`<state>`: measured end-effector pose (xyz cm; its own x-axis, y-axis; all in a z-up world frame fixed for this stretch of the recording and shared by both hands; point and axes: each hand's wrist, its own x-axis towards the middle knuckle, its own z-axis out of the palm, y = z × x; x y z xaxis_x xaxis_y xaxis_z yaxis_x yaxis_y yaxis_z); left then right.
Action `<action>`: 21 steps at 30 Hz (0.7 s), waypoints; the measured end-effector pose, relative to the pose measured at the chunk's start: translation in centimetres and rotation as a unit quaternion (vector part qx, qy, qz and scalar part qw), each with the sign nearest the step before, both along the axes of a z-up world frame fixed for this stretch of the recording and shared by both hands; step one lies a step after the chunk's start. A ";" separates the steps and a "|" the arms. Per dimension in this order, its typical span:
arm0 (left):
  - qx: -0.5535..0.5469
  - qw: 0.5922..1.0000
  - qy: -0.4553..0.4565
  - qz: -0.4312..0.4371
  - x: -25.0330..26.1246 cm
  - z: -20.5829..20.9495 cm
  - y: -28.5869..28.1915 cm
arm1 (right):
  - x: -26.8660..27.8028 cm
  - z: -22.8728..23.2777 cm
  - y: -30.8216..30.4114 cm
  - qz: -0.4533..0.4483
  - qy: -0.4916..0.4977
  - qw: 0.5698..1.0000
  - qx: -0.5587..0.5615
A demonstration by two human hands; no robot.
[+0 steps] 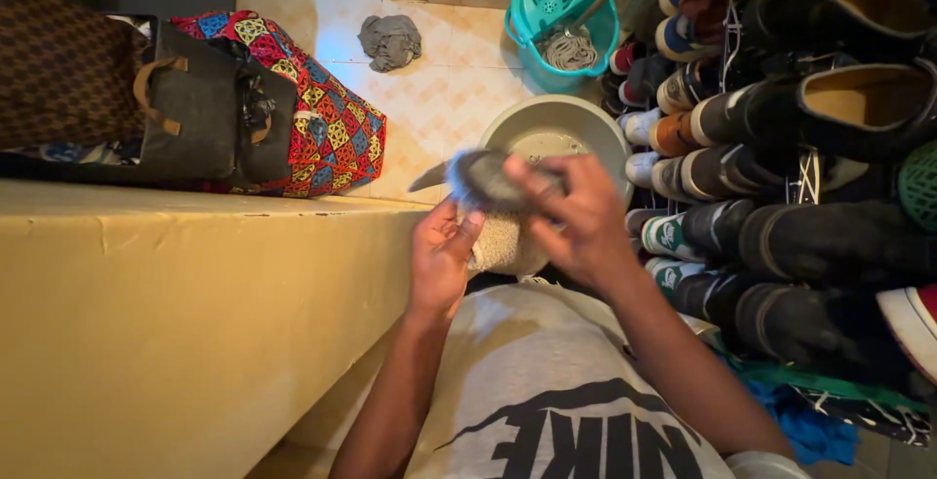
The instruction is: Scrubbing a small furry rug with a brush in a basin of water.
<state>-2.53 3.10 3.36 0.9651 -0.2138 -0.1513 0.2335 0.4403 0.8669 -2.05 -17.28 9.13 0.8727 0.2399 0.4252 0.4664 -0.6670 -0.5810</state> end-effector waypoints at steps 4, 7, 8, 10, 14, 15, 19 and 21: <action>-0.044 0.998 0.038 0.015 0.5 1.8 0.5 | -1.5 -4.8 -2.4 0.035 -0.017 0.999 -0.011; 0.092 0.989 0.094 0.062 -0.1 0.5 2.1 | -2.5 -6.8 -4.4 -0.059 0.073 0.983 -0.155; 0.036 0.994 0.093 0.054 0.0 2.2 1.9 | -2.9 -7.0 -4.9 -0.082 0.100 0.984 -0.125; -0.022 0.995 0.082 0.053 1.0 3.2 1.7 | -1.6 -6.1 -4.6 -0.099 0.115 0.984 -0.094; -0.043 0.997 0.053 0.028 0.8 2.1 1.0 | -0.4 -1.6 -0.9 -0.077 0.058 0.992 0.076; -0.049 0.996 0.064 0.031 0.8 2.5 1.0 | -0.1 -0.5 0.5 -0.054 0.043 0.989 0.129; 0.054 0.993 0.084 0.062 0.3 1.1 1.7 | -1.5 -2.6 0.9 0.009 0.031 0.996 0.083; -0.045 0.997 0.031 0.049 0.7 3.0 1.4 | -2.5 -5.5 -0.7 -0.038 0.071 0.997 0.014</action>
